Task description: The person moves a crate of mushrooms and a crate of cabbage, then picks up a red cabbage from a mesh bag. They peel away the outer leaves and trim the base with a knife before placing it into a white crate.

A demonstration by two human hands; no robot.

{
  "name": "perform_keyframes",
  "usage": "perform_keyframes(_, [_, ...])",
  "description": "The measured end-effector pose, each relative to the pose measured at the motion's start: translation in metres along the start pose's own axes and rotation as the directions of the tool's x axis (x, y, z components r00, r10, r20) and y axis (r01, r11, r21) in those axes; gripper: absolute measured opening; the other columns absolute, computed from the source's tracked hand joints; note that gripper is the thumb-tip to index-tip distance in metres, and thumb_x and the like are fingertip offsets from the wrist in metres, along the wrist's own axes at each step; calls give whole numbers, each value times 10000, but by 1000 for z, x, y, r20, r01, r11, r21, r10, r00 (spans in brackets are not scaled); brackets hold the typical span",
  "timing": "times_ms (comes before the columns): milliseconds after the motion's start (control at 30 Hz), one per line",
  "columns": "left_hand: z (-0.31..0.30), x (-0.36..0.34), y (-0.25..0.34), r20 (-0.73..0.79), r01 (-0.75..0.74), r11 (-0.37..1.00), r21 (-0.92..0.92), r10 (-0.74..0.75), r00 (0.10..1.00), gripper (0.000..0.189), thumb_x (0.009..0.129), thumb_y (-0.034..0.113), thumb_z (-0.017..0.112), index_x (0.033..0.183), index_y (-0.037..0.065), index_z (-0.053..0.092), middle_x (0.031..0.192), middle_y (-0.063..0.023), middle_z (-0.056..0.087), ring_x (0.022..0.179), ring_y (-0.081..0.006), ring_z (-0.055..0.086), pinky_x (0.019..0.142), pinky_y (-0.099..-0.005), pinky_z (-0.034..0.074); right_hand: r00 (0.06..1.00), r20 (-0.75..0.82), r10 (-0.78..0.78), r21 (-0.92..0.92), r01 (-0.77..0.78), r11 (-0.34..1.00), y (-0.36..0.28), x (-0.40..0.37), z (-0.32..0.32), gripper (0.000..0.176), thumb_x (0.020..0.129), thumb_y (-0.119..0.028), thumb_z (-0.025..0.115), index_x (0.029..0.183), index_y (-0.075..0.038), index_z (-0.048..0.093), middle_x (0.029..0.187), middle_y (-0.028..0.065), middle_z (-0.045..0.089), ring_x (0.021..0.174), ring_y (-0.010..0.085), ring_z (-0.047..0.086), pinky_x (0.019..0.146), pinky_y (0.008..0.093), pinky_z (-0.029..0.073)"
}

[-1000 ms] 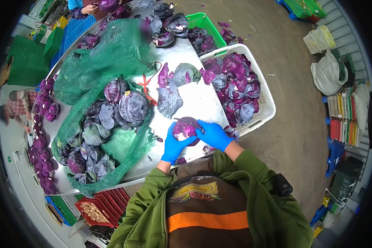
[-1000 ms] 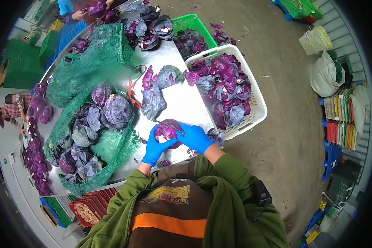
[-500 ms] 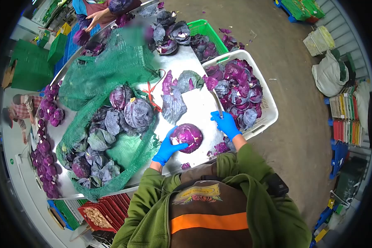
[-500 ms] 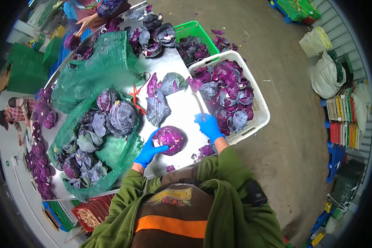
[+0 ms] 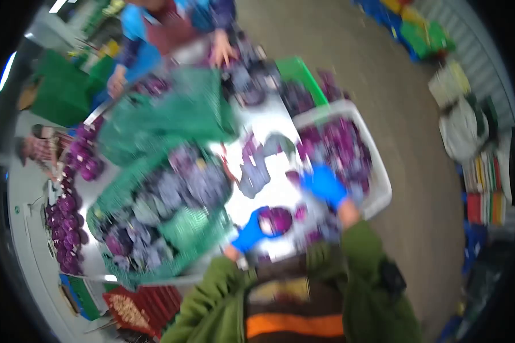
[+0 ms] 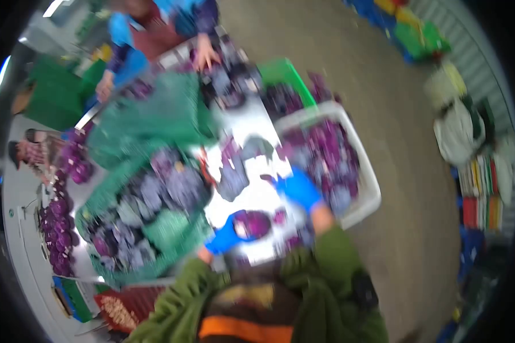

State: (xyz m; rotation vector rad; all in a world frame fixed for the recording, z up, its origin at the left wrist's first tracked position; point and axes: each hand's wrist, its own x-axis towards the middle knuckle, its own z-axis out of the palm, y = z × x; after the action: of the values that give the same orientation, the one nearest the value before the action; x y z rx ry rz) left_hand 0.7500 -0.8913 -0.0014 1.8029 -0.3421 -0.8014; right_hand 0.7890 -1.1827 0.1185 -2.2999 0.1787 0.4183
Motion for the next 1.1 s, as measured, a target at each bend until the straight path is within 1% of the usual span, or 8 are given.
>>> perform_keyframes(67, [1, -9, 24, -80, 91, 990, -110, -100, 992, 1040, 611, 290, 943, 1409, 13, 336, 1331, -146, 486, 1224, -252, 493, 1059, -373, 424, 971, -229, 73, 426, 32, 904, -8, 11, -24, 454, 896, -458, 667, 993, -14, 654, 786, 171, 658, 707, 230, 652, 655, 415, 511])
perform_keyframes(200, [9, -24, 0, -287, 83, 990, -116, -113, 951, 1014, 640, 344, 928, 1392, 8, 336, 1308, -176, 495, 1149, -258, 567, 945, -376, 520, 929, -364, 65, 106, -28, 994, 34, 4, 16, 619, 829, -520, 721, 1123, 13, 609, 738, 73, 630, 631, 172, 613, 585, 332, 507])
perform_keyframes(267, [-2, -27, 33, -228, 322, 902, -288, -392, 891, 1007, 657, 379, 911, 1395, 14, 331, 1298, -177, 499, 1117, -266, 593, 875, -386, 557, 910, 384, 157, 593, -373, 714, 76, -24, 118, 636, 818, -519, 737, 1151, -1, 581, 779, 62, 628, 623, 135, 602, 564, 294, 501])
perform_keyframes(300, [-6, -25, 46, -110, 530, 733, -426, -624, 774, 1001, 674, 414, 894, 1398, 21, 326, 1288, -179, 504, 1085, -274, 618, 804, -396, 593, 931, 298, 210, 582, -352, 733, 59, -42, 130, 605, 812, -495, 755, 1136, -11, 592, 791, 51, 624, 619, 112, 592, 551, 272, 492])
perform_keyframes(467, [9, -7, 52, -44, 486, 572, -661, -676, 736, 982, 689, 456, 867, 1410, 52, 336, 1258, -166, 531, 1000, -277, 663, 690, -394, 621, 939, 209, 272, 739, -334, 585, 36, -55, 135, 550, 788, -391, 812, 1149, -26, 612, 805, 26, 620, 611, 78, 568, 521, 237, 470])
perform_keyframes(767, [44, -19, 22, -290, 224, 688, -690, -547, 786, 882, 675, 224, 912, 1345, -38, 402, 1230, -176, 568, 1067, -244, 614, 898, -344, 541, 905, 239, 352, 763, -400, 508, 42, -61, 148, 519, 776, -254, 822, 1179, -10, 606, 799, 30, 631, 622, 72, 580, 504, 230, 464])
perform_keyframes(967, [60, -29, 6, -450, 103, 874, -475, -342, 825, 969, 653, 282, 924, 1363, -50, 354, 1242, -197, 538, 1098, -256, 586, 943, -345, 506, 896, -193, 400, 496, -263, 828, 34, -73, 173, 434, 679, -259, 768, 1016, -2, 674, 851, 185, 683, 778, 317, 685, 743, 405, 544])
perform_keyframes(1100, [51, -34, 0, -340, 161, 773, -613, -443, 830, 849, 713, 239, 880, 1373, 39, 385, 1242, -170, 548, 1076, -259, 606, 884, -387, 551, 876, -284, 391, 487, -220, 846, 63, -75, 199, 372, 704, -212, 762, 1018, -27, 687, 842, 150, 698, 766, 250, 692, 716, 369, 548])
